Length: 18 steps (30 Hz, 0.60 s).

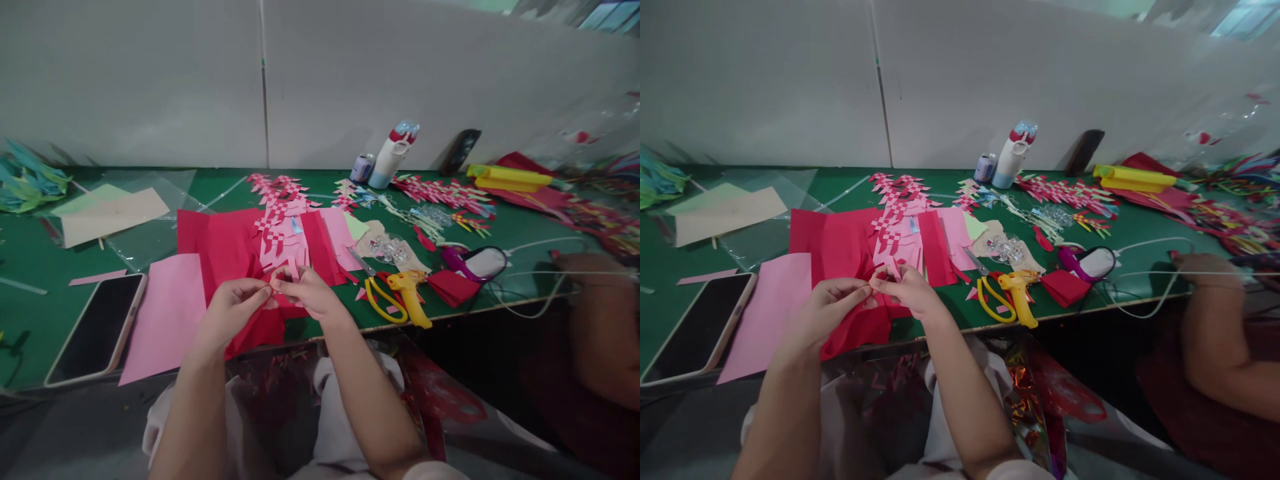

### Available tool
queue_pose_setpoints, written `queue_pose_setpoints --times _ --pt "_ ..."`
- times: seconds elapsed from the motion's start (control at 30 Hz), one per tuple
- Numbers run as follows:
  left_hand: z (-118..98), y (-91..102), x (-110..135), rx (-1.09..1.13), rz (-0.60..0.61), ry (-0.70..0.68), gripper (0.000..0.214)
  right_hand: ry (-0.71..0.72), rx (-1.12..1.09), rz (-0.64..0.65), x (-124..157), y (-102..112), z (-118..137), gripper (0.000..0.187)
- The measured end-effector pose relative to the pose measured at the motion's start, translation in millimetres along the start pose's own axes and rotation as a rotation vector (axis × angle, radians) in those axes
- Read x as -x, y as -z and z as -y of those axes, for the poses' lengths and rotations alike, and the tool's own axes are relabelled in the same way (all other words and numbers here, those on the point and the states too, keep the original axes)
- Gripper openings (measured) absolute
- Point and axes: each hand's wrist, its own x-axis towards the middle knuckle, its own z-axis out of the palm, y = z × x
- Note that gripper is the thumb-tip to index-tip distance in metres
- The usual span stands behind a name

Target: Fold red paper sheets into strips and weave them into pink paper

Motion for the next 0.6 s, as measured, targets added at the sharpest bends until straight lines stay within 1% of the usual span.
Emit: queue_pose_setpoints --times 0.13,0.27,0.4,0.47,0.53,0.6 --pt "-6.0 2.3 1.8 -0.024 0.003 0.014 0.022 0.017 0.052 0.012 0.8 0.7 -0.2 0.037" --pt "-12.4 -0.4 2.7 -0.015 0.011 0.059 0.021 0.027 0.142 0.052 0.2 4.8 -1.1 0.035" --pt "-12.9 -1.1 1.7 -0.037 0.006 0.115 0.019 0.031 0.181 0.079 0.5 8.0 -0.6 0.034" --pt "-10.6 1.5 0.2 -0.061 -0.068 0.135 0.017 0.040 0.181 0.080 1.4 9.2 0.0 0.032" --pt "-8.1 5.5 -1.2 -0.084 -0.177 0.141 0.016 0.059 0.188 0.068 2.8 10.8 0.7 0.030" --pt "-6.4 9.6 -2.1 -0.101 -0.250 0.136 0.016 0.064 0.231 0.076 4.5 13.3 1.9 0.027"
